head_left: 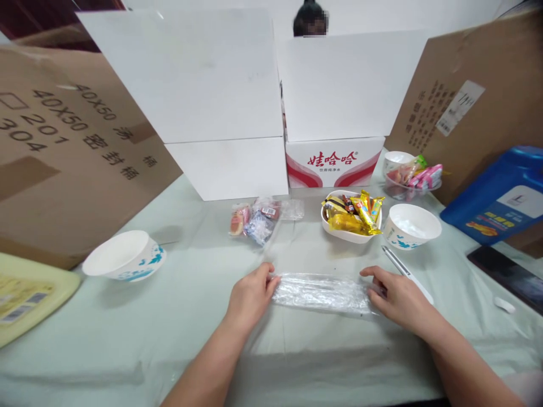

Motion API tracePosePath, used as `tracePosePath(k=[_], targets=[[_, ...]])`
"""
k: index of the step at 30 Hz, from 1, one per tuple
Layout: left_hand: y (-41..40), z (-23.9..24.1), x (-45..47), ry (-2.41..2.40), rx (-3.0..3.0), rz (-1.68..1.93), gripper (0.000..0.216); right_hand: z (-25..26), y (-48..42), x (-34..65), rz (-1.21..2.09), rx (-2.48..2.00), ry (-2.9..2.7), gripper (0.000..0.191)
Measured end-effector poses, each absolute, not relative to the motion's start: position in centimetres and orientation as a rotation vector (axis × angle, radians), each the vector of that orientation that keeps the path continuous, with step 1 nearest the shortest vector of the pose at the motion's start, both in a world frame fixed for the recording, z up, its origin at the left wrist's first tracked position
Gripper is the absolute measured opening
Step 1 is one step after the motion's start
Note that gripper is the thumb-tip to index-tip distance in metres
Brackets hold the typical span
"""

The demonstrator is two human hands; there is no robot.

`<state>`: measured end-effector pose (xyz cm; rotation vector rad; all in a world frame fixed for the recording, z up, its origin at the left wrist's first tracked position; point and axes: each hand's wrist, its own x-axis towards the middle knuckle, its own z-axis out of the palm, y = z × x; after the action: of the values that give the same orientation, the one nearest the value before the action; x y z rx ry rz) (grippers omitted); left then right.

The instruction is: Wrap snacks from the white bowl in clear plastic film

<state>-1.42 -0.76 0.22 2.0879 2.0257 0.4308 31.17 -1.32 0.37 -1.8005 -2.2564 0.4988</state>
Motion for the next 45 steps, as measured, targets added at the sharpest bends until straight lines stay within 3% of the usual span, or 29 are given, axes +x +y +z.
tracePosePath(k=[4,8,11,14,20,23,28,32,34,40,42,45], targets=[[-0.6,0.4,-1.7,2.105,2.094,0.44,0.02,0.7,-1.4,31.4,0.572,-1.842,-2.316,0.042],[-1.1,0.6,-1.8,2.263,2.171,0.752,0.019,0.8,-1.1,31.9,0.414,-1.799,-2.306,0.029],[-2.3,0.4,-0.3,1.836,2.484,0.99,0.016,0.8,-0.9,32.2,0.355,-1.704,-2.331,0.013],[-3.9,0.1,2.0,1.331,2.681,0.799,0.018,0.9,-0.9,32.1,0.445,-1.603,-2.358,0.009],[-5.1,-0.1,4.1,1.404,2.641,0.412,0.029,2.0,-2.7,32.2,0.991,-1.335,-2.12,0.004],[-5.0,-0.3,3.9,1.33,2.644,0.376,0.035,3.1,-3.9,32.6,1.274,-1.08,-2.13,0.034],[-4.8,-0.4,3.3,0.986,2.66,0.318,0.046,5.0,-4.1,32.2,1.776,-0.523,-2.268,0.033],[-4.7,-0.1,3.1,0.81,2.659,0.26,0.044,5.7,-2.6,30.2,2.152,-0.477,-1.881,0.076],[-4.6,0.1,3.0,0.78,2.669,0.253,0.038,5.6,-1.3,28.6,2.151,-0.608,-1.643,0.079],[-4.6,0.1,3.3,0.785,2.695,0.29,0.038,3.0,3.6,24.7,2.014,-1.006,-1.319,0.055],[-4.6,0.0,3.2,0.779,2.69,0.285,0.04,1.8,4.6,24.7,1.822,-1.085,-1.273,0.052],[-4.5,0.0,3.1,0.765,2.673,0.277,0.041,0.9,4.4,25.3,1.258,-1.08,-1.486,0.04]])
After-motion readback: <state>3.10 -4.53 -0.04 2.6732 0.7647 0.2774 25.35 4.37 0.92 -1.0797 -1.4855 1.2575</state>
